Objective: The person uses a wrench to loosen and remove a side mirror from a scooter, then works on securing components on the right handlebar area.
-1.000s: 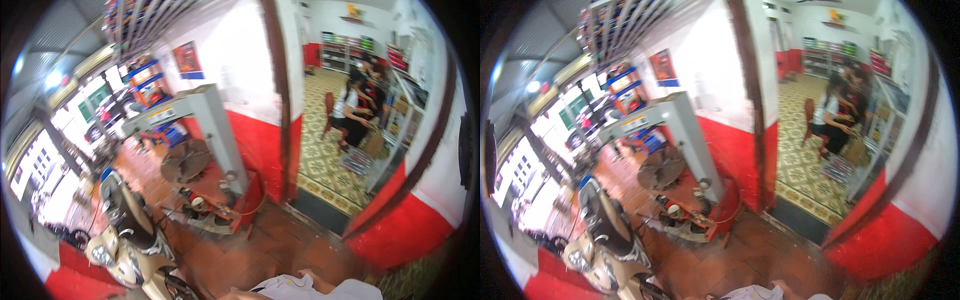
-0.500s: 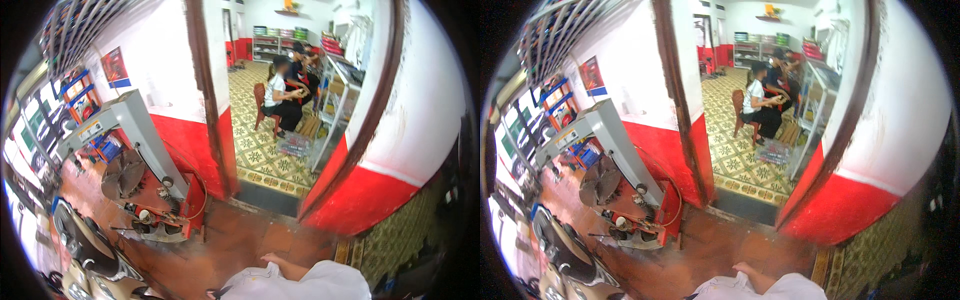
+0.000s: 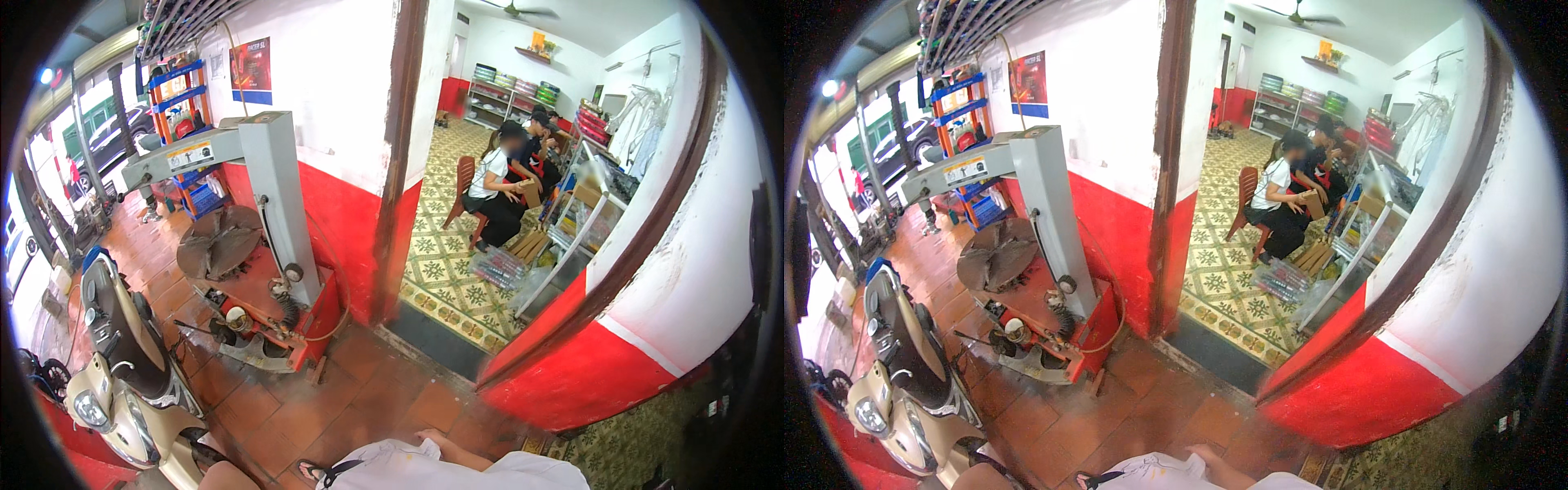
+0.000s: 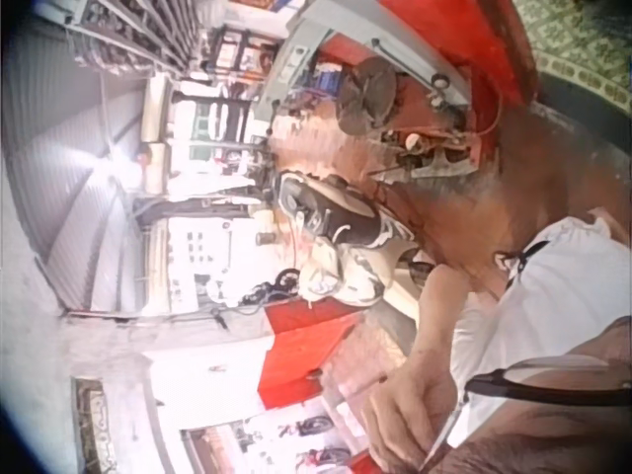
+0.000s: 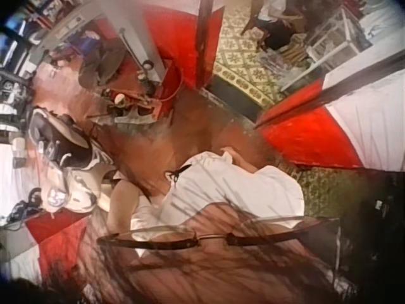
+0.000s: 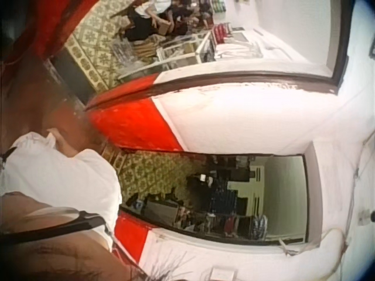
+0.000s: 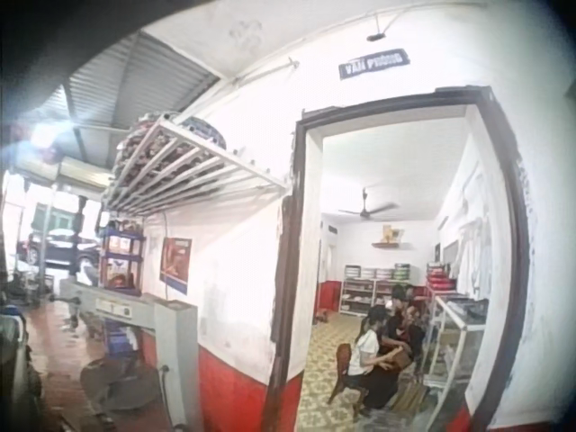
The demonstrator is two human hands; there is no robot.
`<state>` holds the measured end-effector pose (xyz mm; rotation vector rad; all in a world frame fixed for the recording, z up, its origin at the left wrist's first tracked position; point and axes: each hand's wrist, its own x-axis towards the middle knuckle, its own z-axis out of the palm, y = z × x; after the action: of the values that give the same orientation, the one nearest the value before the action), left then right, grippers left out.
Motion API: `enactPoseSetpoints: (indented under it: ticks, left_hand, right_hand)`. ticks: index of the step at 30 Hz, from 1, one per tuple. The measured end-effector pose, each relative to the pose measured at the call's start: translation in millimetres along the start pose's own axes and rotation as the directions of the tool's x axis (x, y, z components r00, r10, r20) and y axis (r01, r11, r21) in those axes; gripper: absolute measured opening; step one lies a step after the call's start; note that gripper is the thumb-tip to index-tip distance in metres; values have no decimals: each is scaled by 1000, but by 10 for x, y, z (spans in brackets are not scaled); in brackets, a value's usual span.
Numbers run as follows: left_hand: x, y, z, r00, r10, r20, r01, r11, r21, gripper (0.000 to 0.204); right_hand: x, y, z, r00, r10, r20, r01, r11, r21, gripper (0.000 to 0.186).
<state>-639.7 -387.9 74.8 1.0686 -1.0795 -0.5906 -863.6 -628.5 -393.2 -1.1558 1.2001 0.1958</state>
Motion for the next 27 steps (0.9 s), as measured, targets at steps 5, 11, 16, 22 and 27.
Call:
enactPoseSetpoints:
  ticks: [5,11,16,22,27]
  left_hand:
    - [-133,105,-62,997,52,-60,-54,998,-27,10]
    - [-261,116,-111,991,42,-126,-34,997,63,11]
    - [-418,261,-154,984,85,-157,-71,993,93,11]
    - [-440,315,-240,977,99,-190,-74,988,133,11]
    - [-488,291,-272,967,82,-240,-45,986,159,12]
  right_hand:
    - [857,522,-335,981,-193,15,192,957,-216,31]
    - [537,-148,96,997,39,60,-24,972,-233,24]
    - [559,-271,167,997,-8,74,25,972,-236,26]
    - [367,-128,269,997,-4,74,27,949,-314,22]
    - [606,205,169,986,-84,146,124,948,-293,24]
